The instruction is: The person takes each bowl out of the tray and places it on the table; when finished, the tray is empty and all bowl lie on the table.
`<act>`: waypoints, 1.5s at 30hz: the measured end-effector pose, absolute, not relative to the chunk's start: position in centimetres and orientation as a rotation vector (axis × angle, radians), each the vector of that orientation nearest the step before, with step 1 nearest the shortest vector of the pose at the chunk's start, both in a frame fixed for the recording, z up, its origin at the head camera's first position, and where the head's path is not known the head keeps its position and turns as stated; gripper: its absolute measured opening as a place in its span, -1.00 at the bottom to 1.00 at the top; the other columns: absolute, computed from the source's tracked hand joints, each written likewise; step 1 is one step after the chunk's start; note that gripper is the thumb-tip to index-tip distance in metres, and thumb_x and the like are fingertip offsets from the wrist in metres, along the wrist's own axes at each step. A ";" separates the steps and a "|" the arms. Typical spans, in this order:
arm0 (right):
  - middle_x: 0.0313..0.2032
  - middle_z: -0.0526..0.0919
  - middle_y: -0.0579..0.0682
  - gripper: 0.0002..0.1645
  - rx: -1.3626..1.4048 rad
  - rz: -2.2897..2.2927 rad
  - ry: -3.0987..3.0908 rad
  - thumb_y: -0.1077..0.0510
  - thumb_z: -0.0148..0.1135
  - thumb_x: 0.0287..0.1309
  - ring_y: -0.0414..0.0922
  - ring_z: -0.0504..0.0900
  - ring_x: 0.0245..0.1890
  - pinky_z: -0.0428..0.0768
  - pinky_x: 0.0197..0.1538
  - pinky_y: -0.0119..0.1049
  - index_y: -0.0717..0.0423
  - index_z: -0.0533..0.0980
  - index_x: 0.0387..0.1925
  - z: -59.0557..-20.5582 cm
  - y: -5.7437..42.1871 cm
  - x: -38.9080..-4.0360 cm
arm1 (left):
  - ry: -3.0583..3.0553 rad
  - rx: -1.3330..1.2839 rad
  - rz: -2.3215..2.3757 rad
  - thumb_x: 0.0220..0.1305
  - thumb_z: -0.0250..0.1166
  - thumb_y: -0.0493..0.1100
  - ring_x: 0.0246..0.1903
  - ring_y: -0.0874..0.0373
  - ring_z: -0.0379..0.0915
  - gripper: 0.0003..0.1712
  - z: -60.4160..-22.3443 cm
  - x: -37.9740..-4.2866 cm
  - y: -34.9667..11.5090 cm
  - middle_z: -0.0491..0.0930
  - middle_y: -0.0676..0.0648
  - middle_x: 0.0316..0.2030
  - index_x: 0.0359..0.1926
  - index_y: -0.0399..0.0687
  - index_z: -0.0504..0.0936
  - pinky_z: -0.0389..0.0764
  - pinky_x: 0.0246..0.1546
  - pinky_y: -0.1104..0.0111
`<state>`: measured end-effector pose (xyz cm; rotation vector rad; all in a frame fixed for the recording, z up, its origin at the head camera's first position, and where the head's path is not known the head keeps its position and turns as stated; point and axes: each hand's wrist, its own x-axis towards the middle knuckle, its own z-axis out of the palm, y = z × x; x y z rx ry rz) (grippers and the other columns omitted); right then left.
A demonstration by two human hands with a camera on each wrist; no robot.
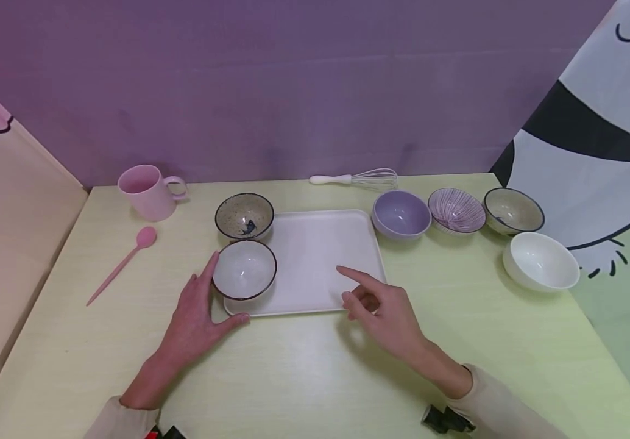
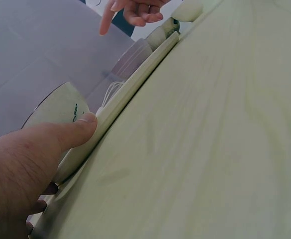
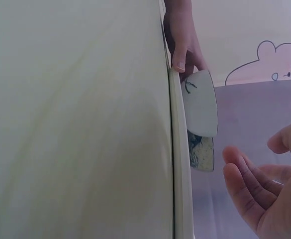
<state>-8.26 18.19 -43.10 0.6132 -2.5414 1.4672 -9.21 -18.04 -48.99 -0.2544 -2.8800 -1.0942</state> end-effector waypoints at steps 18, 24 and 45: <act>-0.42 0.82 0.11 -0.53 0.606 1.574 -2.556 0.31 0.37 0.48 0.03 0.80 -0.53 0.69 -0.37 -0.38 0.19 0.66 0.37 -43.6 14.4 -11.1 | -2.871 -0.252 -1.118 0.20 0.71 0.15 0.66 -0.58 -0.08 0.54 -48.9 -9.1 -18.1 0.12 -0.35 0.72 0.84 0.11 -0.22 0.13 0.60 -0.46; -0.41 0.81 0.13 -0.50 0.562 1.621 -2.579 0.28 0.36 0.50 0.06 0.80 -0.53 0.68 -0.43 -0.39 0.20 0.64 0.40 -43.4 13.4 -12.3 | -2.849 -0.258 -1.134 0.17 0.73 0.14 0.68 -0.42 -0.02 0.61 -49.0 -9.2 -18.2 0.12 -0.42 0.69 0.84 0.03 -0.29 0.12 0.65 -0.38; -0.35 0.80 0.01 -0.11 0.575 1.785 -2.738 -0.22 0.22 0.62 -0.09 0.80 -0.52 0.61 -0.54 -0.27 -0.09 0.18 0.77 -46.0 10.4 -16.2 | -2.855 -0.237 -1.162 0.16 0.74 0.17 0.68 -0.37 0.01 0.64 -49.0 -9.3 -18.1 0.23 -0.43 0.64 0.83 0.01 -0.32 0.14 0.65 -0.36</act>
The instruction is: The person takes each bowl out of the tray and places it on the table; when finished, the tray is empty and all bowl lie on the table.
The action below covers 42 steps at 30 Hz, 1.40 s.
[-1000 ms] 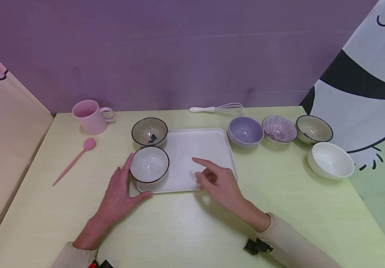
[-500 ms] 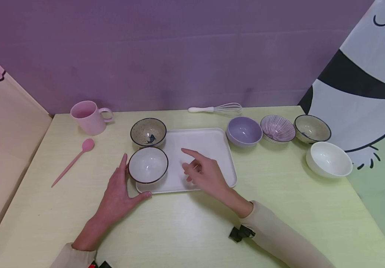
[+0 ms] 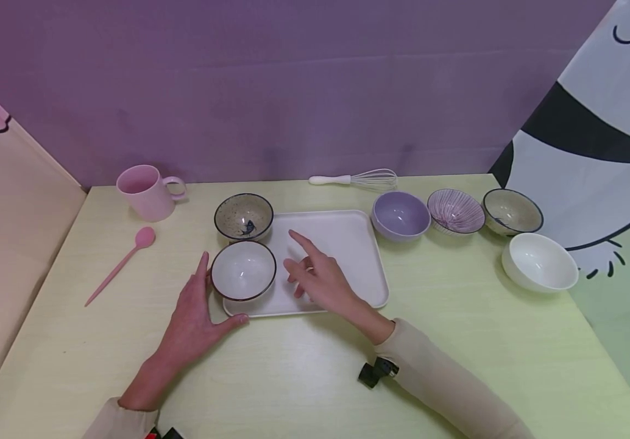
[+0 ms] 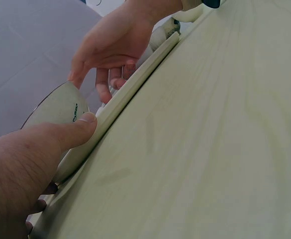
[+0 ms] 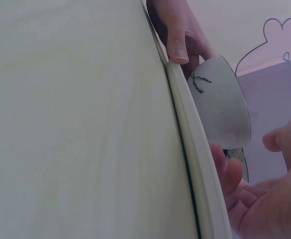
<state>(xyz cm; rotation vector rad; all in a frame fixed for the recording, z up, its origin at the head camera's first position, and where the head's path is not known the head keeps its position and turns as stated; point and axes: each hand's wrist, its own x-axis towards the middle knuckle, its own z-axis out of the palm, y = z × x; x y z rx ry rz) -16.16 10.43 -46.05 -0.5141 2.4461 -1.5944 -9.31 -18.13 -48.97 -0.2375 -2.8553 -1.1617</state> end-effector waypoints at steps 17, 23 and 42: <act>-0.35 0.82 -0.04 -0.22 -0.496 -1.577 2.426 -0.13 0.20 0.65 -0.13 0.79 -0.46 0.69 -0.54 -0.23 -0.24 0.25 0.75 -47.4 8.3 -17.2 | -2.855 -0.256 -1.150 0.16 0.74 0.16 0.68 -0.36 0.02 0.64 -49.0 -9.4 -18.1 0.30 -0.42 0.62 0.83 0.00 -0.32 0.13 0.65 -0.35; -0.36 0.83 -0.13 -0.23 -0.460 -1.563 2.377 -0.23 0.22 0.62 -0.12 0.82 -0.46 0.73 -0.53 -0.19 -0.53 0.24 0.72 -50.8 8.0 -18.8 | -2.848 -0.254 -1.158 0.16 0.74 0.14 0.67 -0.36 0.05 0.63 -49.0 -9.3 -18.1 0.30 -0.43 0.61 0.83 -0.03 -0.30 0.14 0.65 -0.36; -0.48 0.78 0.14 -0.27 -0.490 -1.709 2.306 0.24 0.16 0.53 -0.10 0.76 -0.53 0.78 -0.48 -0.21 -0.10 0.43 0.65 -45.4 6.8 -15.6 | -2.834 -0.263 -1.171 0.14 0.75 0.12 0.67 -0.36 0.05 0.63 -49.1 -9.3 -18.2 0.34 -0.41 0.60 0.83 -0.04 -0.29 0.12 0.64 -0.38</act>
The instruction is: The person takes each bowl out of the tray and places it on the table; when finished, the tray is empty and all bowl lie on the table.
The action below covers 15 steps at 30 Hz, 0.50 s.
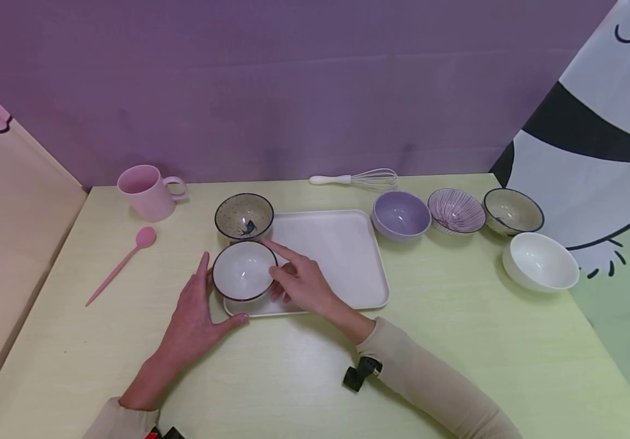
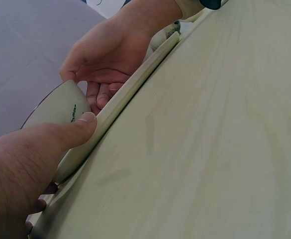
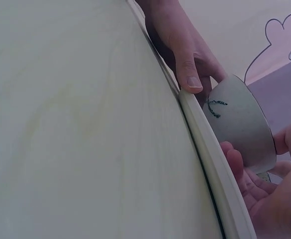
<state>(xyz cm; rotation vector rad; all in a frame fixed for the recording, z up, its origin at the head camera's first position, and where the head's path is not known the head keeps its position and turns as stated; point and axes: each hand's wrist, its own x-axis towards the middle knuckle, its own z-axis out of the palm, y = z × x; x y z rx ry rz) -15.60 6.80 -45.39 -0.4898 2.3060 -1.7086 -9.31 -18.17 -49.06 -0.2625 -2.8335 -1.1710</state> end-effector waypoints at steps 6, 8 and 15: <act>-0.53 0.77 0.06 -0.26 -0.459 -1.695 2.363 0.27 0.10 0.51 -0.12 0.77 -0.56 0.75 -0.49 -0.29 -0.19 0.48 0.62 -45.4 6.8 -15.5 | -2.839 -0.280 -1.155 0.15 0.75 0.09 0.65 -0.37 0.09 0.59 -49.1 -9.3 -18.1 0.41 -0.40 0.55 0.82 -0.10 -0.24 0.05 0.68 -0.33; -0.55 0.76 0.03 -0.26 -0.453 -1.683 2.386 0.27 0.08 0.50 -0.12 0.77 -0.56 0.75 -0.48 -0.29 -0.21 0.50 0.61 -45.3 7.0 -15.4 | -2.852 -0.283 -1.144 0.16 0.74 0.09 0.66 -0.40 0.05 0.56 -49.0 -9.3 -18.1 0.42 -0.39 0.54 0.82 -0.12 -0.20 0.01 0.70 -0.32; -0.53 0.76 0.05 -0.27 -0.445 -1.726 2.391 0.30 0.07 0.48 -0.07 0.79 -0.54 0.82 -0.43 -0.21 -0.18 0.54 0.58 -45.0 7.6 -15.1 | -2.860 -0.308 -1.121 0.20 0.71 0.08 0.67 -0.54 -0.09 0.45 -49.1 -9.2 -18.1 0.34 -0.35 0.62 0.80 -0.17 -0.07 -0.02 0.67 -0.40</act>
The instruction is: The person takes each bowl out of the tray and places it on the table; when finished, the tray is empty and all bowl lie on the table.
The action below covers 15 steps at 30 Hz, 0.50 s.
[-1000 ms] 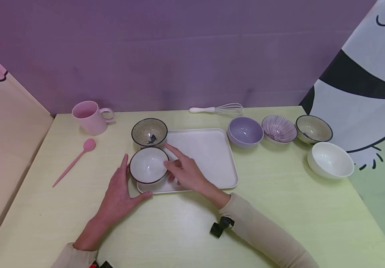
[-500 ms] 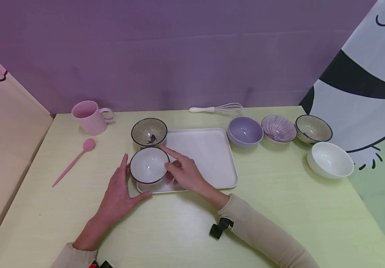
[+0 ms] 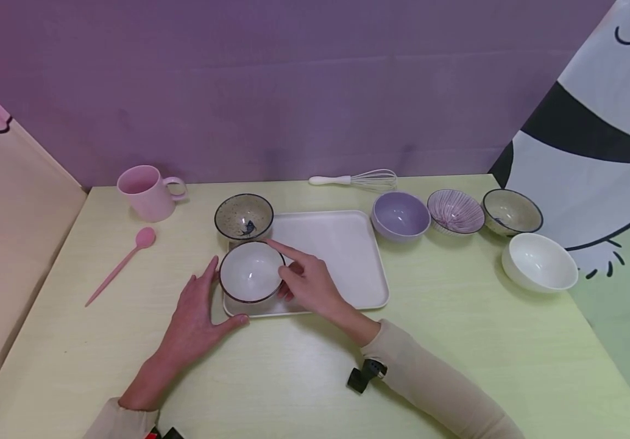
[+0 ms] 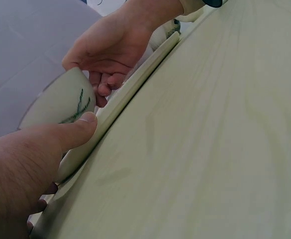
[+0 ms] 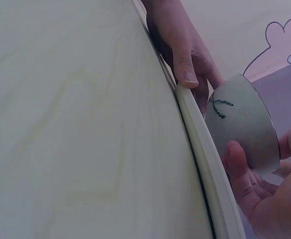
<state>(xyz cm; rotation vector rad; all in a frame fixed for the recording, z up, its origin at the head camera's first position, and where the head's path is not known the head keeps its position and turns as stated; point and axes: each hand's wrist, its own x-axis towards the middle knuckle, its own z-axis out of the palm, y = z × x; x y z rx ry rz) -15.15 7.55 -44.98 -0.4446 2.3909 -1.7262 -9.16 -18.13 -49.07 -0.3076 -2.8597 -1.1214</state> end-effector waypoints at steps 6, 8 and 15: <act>-0.54 0.74 0.09 -0.29 -0.438 -1.780 2.389 0.31 0.06 0.48 0.01 0.79 -0.54 0.83 -0.41 -0.16 -0.13 0.55 0.56 -44.5 8.3 -14.9 | -2.792 -0.428 -1.044 0.20 0.70 0.07 0.63 -0.33 0.19 0.29 -49.4 -9.3 -18.1 0.38 -0.34 0.59 0.73 -0.26 0.16 -0.04 0.73 -0.22; -0.55 0.74 0.10 -0.29 -0.436 -1.786 2.392 0.31 0.06 0.48 0.01 0.79 -0.54 0.84 -0.41 -0.17 -0.12 0.55 0.56 -44.3 8.6 -14.8 | -2.791 -0.446 -1.010 0.22 0.67 0.11 0.61 -0.32 0.22 0.21 -49.4 -9.3 -18.1 0.38 -0.36 0.58 0.69 -0.26 0.25 -0.02 0.73 -0.20; -0.52 0.75 0.14 -0.29 -0.405 -1.831 2.393 0.33 0.05 0.47 0.03 0.79 -0.54 0.84 -0.40 -0.19 -0.12 0.57 0.55 -43.8 10.1 -14.6 | -2.839 -0.442 -0.970 0.28 0.61 0.18 0.64 -0.33 0.15 0.13 -49.3 -9.2 -18.2 0.36 -0.41 0.57 0.64 -0.29 0.33 -0.04 0.74 -0.18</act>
